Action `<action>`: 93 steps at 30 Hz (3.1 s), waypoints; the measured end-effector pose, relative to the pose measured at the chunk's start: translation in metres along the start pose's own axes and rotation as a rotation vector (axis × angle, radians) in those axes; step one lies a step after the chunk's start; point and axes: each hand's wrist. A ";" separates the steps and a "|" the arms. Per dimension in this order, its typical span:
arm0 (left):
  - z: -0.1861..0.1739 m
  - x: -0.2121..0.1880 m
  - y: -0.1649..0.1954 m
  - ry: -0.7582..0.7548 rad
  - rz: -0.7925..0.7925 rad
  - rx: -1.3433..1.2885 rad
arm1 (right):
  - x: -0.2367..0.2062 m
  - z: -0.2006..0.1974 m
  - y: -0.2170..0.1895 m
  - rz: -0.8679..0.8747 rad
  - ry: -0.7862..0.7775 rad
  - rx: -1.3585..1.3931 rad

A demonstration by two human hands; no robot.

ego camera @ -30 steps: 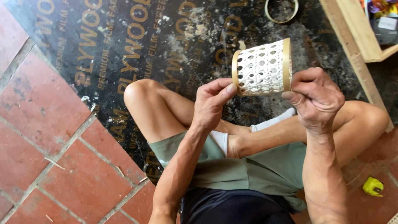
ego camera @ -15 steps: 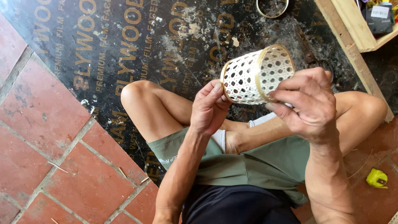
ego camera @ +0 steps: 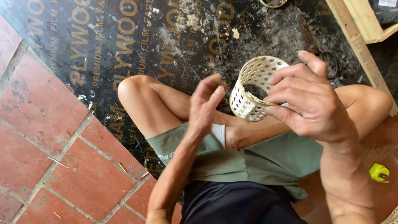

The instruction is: The person sits on the floor weaving a small openwork bamboo basket. They press and tuck woven bamboo strips, cut thin bamboo strips with shears, bend a strip around the basket rim, use a gray plastic pipe to shape the strip, and secure the rim with a clothespin while continuing to weave.

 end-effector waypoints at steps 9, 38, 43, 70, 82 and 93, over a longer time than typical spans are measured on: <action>0.012 -0.005 0.105 -0.700 0.681 1.091 | -0.003 -0.001 0.011 0.023 -0.205 0.270; 0.019 -0.036 0.113 -0.975 0.695 1.077 | -0.007 0.002 -0.011 -0.265 -0.266 0.109; 0.012 -0.023 0.105 -0.956 0.795 1.196 | -0.003 0.010 0.000 -0.264 -0.273 -0.014; 0.001 -0.002 0.050 -0.488 0.343 0.839 | 0.028 0.030 0.071 -0.066 -0.451 0.321; -0.033 0.007 0.044 -0.183 0.067 0.205 | 0.018 0.020 0.072 -0.149 0.192 0.232; -0.033 0.022 0.013 0.029 0.213 -0.226 | -0.054 0.105 0.032 0.466 0.602 0.534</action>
Point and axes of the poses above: each hand's wrist, its own x-axis towards the middle knuckle, its own z-axis out of the palm, y = z × x, and after that the axes turned 1 degree about z, right-handed
